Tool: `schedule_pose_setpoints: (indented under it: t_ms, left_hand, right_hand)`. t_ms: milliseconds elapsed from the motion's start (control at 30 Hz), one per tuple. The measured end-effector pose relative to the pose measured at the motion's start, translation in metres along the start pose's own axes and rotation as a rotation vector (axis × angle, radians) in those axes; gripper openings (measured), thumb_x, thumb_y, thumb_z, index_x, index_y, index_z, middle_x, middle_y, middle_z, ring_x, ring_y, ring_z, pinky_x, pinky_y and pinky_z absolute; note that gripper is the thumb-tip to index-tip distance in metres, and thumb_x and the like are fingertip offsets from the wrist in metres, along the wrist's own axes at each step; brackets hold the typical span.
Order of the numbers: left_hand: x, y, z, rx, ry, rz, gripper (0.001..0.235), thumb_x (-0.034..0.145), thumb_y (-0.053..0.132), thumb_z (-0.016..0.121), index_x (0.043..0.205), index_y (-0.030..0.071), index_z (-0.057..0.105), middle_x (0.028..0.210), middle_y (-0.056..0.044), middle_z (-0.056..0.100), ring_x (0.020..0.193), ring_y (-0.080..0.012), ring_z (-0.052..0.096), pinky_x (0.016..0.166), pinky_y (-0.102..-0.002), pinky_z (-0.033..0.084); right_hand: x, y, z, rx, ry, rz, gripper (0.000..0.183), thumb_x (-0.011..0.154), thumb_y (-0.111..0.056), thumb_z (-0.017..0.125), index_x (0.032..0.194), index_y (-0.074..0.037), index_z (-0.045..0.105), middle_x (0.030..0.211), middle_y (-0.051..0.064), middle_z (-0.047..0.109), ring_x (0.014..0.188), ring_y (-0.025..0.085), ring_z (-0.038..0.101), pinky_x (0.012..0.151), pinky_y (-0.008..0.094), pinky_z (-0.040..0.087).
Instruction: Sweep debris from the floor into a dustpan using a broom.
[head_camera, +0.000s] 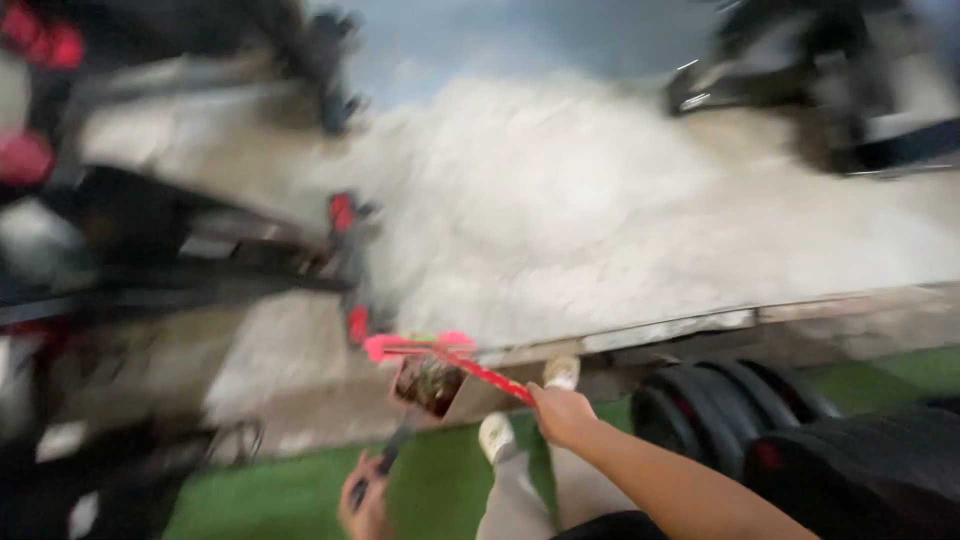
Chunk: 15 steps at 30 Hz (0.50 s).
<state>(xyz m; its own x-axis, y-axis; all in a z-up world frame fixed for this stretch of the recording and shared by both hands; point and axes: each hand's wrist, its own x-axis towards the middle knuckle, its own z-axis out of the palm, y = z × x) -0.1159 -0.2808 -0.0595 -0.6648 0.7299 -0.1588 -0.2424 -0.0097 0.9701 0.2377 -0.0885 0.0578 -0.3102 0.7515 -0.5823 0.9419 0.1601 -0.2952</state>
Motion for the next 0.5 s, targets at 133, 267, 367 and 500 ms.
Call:
schedule_pose_setpoints:
  t_ms: [133,267,367,500]
  left_hand:
    - [0.078,-0.081,-0.071,-0.139,-0.279,0.138,0.027,0.082,-0.004,0.069,0.098,0.018,0.071,0.111,-0.019,0.074,0.135,-0.0418,0.059,0.110,-0.056,0.043]
    - [0.141,-0.064,-0.076,-0.332,-0.610,-0.039,0.034,0.088,0.001,0.068,0.111,0.026,0.066,0.112,-0.025,0.072,0.128,-0.0439,0.061,0.098,-0.060,0.051]
    - [0.220,-0.033,-0.061,-0.630,-1.009,-0.858,0.059,0.097,0.009,0.063,0.150,0.033,0.051,0.118,-0.042,0.064,0.108,-0.0540,0.059,0.086,-0.064,0.051]
    - [0.241,-0.017,-0.023,-0.655,-1.035,-0.954,0.053,0.098,0.009,0.062,0.146,0.028,0.050,0.122,-0.040,0.062,0.114,-0.0542,0.054,0.088,-0.068,0.047]
  right_hand:
    - [-0.028,0.038,-0.058,0.121,0.101,0.208,0.033,0.096,-0.032,0.052,0.123,-0.016,0.064,0.104,0.018,0.073,0.097,0.038,0.071,0.082,0.054,0.055]
    - [-0.041,0.089,-0.123,0.304,0.291,0.342,0.034,0.091,-0.039,0.058,0.114,-0.018,0.071,0.104,0.017,0.074,0.101,0.038,0.070,0.087,0.053,0.054]
    - [-0.060,0.118,-0.164,0.404,0.388,0.425,0.035,0.090,-0.041,0.060,0.112,-0.018,0.073,0.104,0.017,0.074,0.101,0.039,0.069,0.088,0.053,0.054]
    - [-0.056,0.179,-0.174,0.452,0.471,0.520,0.039,0.087,-0.043,0.064,0.111,-0.014,0.074,0.103,0.018,0.074,0.102,0.040,0.069,0.089,0.052,0.053]
